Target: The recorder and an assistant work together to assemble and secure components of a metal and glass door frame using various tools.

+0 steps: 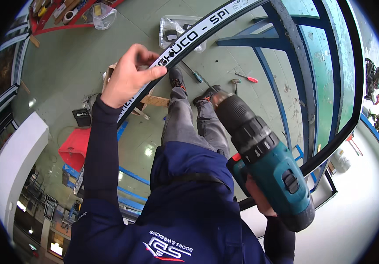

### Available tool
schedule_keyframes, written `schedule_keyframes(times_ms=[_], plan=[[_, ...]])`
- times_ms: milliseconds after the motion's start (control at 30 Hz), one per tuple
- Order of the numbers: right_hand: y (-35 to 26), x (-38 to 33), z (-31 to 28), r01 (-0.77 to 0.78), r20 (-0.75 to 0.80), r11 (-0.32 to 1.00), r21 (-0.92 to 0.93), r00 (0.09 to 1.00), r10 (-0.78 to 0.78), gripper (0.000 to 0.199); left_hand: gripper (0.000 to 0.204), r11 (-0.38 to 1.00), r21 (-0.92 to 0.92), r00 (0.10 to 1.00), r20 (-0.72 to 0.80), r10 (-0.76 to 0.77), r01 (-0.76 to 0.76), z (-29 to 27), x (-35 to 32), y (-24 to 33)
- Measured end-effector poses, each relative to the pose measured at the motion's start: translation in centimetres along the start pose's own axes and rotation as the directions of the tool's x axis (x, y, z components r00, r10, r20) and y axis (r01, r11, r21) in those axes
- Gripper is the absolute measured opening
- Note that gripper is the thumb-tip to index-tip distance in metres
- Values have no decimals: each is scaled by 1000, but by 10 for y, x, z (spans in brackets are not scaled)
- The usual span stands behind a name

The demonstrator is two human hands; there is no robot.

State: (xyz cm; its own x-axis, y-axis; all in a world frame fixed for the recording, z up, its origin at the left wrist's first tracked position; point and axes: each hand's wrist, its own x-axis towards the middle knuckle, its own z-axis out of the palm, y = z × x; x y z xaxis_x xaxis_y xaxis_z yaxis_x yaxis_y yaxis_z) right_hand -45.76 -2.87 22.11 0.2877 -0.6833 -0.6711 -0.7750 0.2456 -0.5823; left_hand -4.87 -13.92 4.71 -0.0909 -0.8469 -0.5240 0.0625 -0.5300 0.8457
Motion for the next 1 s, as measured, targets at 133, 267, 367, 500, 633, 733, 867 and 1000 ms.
schedule_keyframes(times_ms=[133,267,367,500,633,733,867,1000], plan=[[-56,49,-16,123,40,992,-35,992,-122,59,41,1000,16,1000,-28,-6,7,-6,-14,-12],[-119,87,-24,-43,146,999,-22,988,46,61,41,1000,-5,999,-33,26,-26,-6,-15,-11],[-140,92,-26,-267,192,964,-16,945,265,61,41,997,-76,999,-37,22,-25,-6,-14,-12],[-161,100,-25,-244,147,966,-89,956,255,57,41,996,-43,995,-60,81,-83,-6,-14,-16],[-176,109,-23,-220,111,964,-148,965,237,53,42,995,-53,994,-67,83,-87,-8,-15,-16],[-185,110,-22,-211,80,960,-183,970,229,50,44,998,-12,997,-23,67,-68,-9,-13,-13],[-186,119,-10,-160,76,966,-203,981,179,46,44,998,19,996,-53,66,-65,-10,-15,-16],[-192,120,-1,-127,58,966,-226,988,144,42,45,997,-5,996,-56,71,-71,-9,-14,-17]])
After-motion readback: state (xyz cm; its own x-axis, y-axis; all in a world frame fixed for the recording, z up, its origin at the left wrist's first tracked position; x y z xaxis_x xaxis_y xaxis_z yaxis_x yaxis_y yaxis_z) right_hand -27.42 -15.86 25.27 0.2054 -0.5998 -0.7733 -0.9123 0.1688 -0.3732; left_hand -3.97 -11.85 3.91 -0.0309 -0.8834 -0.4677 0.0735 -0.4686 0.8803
